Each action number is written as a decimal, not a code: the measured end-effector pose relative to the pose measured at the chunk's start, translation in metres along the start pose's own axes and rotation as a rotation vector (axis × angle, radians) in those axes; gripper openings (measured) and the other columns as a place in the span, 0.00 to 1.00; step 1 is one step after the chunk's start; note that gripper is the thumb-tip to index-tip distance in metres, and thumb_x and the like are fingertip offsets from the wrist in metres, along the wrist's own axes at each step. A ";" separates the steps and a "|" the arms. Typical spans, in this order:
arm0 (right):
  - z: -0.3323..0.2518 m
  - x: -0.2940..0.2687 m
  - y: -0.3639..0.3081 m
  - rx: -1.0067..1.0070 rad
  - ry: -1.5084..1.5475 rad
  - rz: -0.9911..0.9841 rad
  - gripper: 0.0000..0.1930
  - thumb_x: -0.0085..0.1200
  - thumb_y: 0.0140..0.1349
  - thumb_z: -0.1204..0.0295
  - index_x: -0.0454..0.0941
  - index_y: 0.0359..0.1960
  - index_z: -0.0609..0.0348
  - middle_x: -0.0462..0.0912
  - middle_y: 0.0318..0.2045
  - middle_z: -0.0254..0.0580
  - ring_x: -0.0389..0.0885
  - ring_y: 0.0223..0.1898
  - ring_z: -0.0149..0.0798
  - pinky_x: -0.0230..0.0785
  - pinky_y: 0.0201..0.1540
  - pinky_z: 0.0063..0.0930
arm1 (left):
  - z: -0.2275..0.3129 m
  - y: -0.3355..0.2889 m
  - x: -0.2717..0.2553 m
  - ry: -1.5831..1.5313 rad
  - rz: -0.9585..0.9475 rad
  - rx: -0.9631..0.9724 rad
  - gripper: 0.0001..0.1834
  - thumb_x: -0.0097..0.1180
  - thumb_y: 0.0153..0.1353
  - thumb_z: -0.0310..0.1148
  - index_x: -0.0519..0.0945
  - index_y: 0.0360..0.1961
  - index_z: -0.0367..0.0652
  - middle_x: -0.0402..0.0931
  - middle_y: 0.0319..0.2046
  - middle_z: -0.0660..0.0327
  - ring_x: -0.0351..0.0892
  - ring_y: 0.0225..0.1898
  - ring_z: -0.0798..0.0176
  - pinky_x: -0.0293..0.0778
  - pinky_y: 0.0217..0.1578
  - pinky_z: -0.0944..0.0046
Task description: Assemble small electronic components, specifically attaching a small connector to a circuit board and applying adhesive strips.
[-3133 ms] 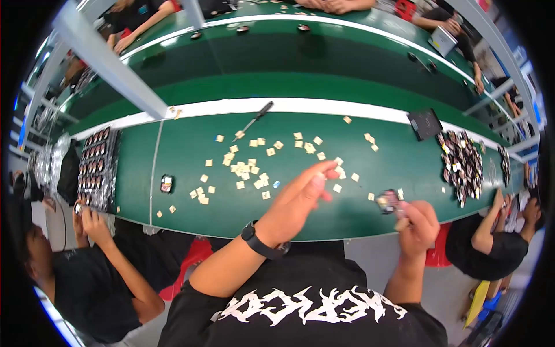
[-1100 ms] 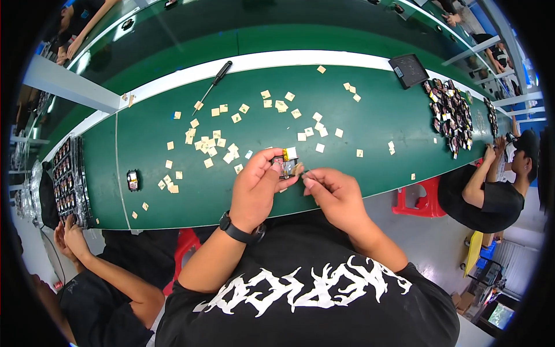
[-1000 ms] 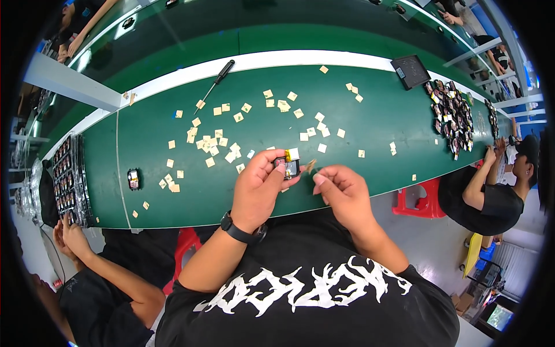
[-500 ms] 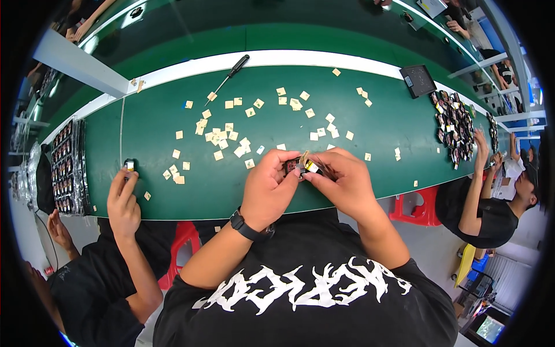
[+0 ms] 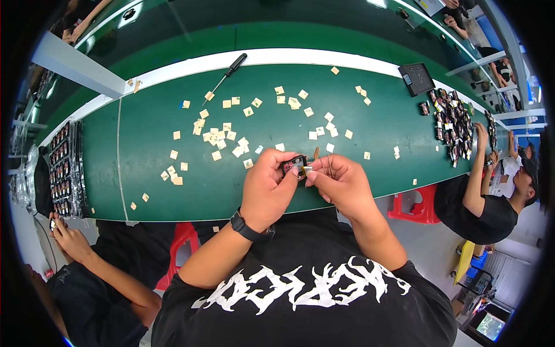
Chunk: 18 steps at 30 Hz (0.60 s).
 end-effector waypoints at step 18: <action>-0.011 0.000 0.002 -0.206 -0.283 0.126 0.07 0.67 0.64 0.74 0.88 0.38 0.67 0.84 0.32 0.33 0.76 0.32 0.22 0.69 0.35 0.18 | 0.006 -0.001 0.002 -0.050 -0.057 0.075 0.13 0.47 0.67 0.13 0.70 0.52 0.32 0.76 0.54 0.51 0.79 0.52 0.68 0.77 0.52 0.67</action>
Point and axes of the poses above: each hand's wrist, its own y-axis towards the middle knuckle, its own x-axis out of the palm, z = x × y, the point moved 9 cm from there along y, towards the middle knuckle
